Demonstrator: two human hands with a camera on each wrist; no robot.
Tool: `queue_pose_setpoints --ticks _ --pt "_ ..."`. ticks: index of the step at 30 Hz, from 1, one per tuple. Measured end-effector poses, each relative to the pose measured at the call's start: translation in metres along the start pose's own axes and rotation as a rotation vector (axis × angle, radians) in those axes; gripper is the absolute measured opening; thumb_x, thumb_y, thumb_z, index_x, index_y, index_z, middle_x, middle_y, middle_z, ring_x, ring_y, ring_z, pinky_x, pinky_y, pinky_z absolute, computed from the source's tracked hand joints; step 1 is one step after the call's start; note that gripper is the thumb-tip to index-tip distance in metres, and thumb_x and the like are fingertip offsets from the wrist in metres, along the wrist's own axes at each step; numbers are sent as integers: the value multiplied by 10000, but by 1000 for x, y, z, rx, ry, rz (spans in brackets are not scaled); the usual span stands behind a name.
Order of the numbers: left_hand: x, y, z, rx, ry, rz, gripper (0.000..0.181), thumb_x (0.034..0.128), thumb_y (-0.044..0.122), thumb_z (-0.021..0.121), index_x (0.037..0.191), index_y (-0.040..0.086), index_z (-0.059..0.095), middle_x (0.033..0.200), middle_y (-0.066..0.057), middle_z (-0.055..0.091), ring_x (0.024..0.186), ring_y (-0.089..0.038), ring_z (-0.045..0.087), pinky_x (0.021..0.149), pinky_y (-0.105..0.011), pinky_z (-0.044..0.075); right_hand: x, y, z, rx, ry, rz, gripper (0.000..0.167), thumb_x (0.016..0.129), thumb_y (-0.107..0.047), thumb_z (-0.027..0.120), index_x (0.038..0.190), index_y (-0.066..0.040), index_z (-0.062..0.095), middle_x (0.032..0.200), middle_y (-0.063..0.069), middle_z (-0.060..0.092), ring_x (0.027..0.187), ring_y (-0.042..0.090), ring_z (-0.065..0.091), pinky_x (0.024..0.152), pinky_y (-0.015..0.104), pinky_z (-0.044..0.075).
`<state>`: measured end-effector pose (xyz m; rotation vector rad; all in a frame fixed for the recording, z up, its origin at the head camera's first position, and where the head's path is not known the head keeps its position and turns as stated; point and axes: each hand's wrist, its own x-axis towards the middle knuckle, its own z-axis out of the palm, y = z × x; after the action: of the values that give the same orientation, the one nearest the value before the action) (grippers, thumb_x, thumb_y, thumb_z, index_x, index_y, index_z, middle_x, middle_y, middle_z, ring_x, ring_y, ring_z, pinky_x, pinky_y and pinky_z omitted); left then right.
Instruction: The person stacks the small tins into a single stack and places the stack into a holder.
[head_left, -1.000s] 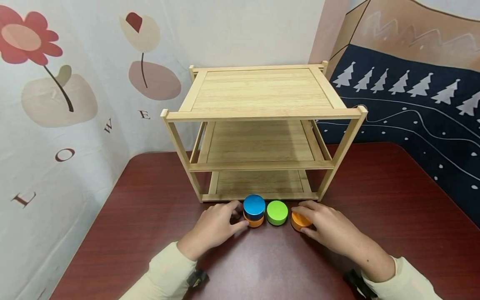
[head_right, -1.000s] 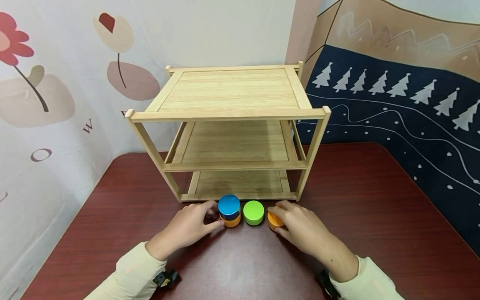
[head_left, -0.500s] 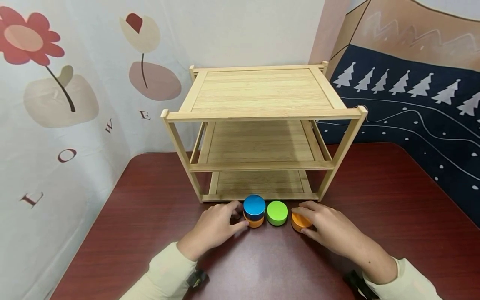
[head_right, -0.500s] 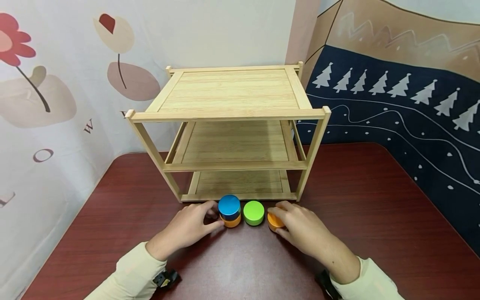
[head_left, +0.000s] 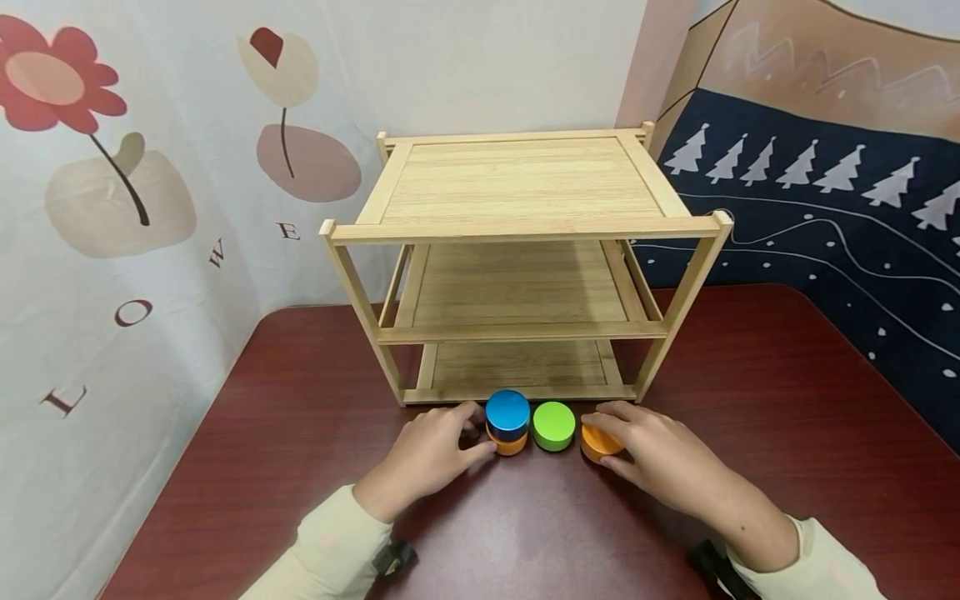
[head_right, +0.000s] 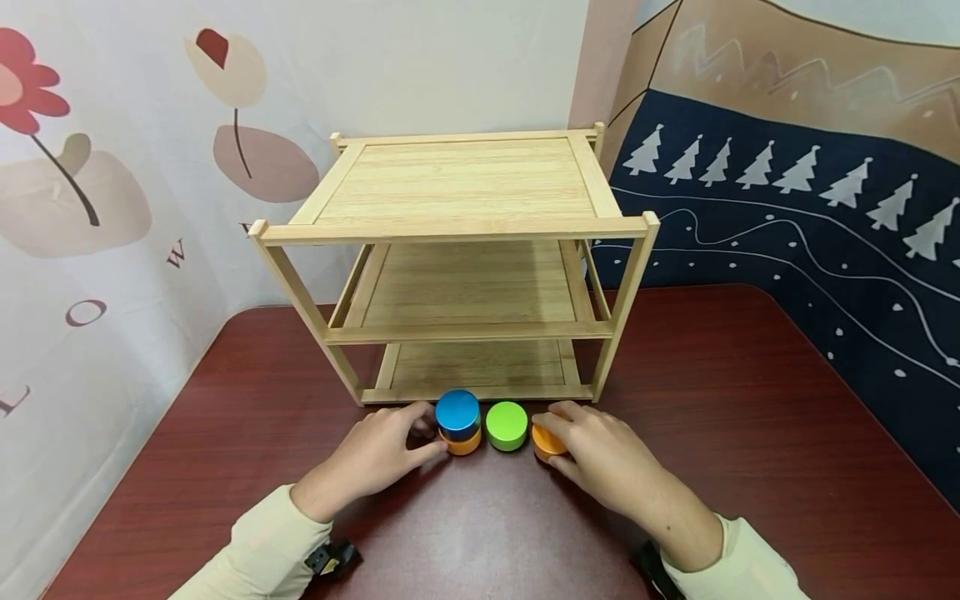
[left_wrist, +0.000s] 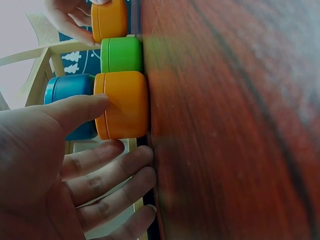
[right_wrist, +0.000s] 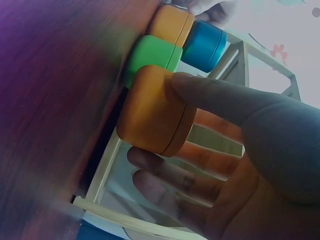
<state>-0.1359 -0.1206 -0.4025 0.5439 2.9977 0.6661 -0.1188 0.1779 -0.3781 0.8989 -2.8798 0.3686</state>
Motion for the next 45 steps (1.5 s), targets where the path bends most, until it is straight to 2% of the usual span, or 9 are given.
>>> queue_pose_setpoints --ticks 19,28,45 --pt "0 0 -1 -12 -4 -13 314 859 405 767 1043 169 670 932 14 752 856 -218 723 692 -406 543 -1 -5 -4 -18 48 -34 500 760 -182 875 1227 -156 696 1186 62 680 988 198 691 776 372 581" --pt "0 -1 0 -21 -6 -7 303 863 400 766 1051 182 672 938 21 752 867 -204 721 700 -405 543 -1 -6 -4 -16 132 -63 495 764 -209 874 1226 -172 699 1212 70 687 1022 220 706 800 399 583" --pt "1 -2 1 -18 5 9 299 862 398 766 1037 173 672 941 19 758 872 -210 726 704 -402 549 -2 -10 -5 -22 199 -81 470 794 -265 851 1232 -186 698 1209 38 671 1000 190 696 779 384 580"
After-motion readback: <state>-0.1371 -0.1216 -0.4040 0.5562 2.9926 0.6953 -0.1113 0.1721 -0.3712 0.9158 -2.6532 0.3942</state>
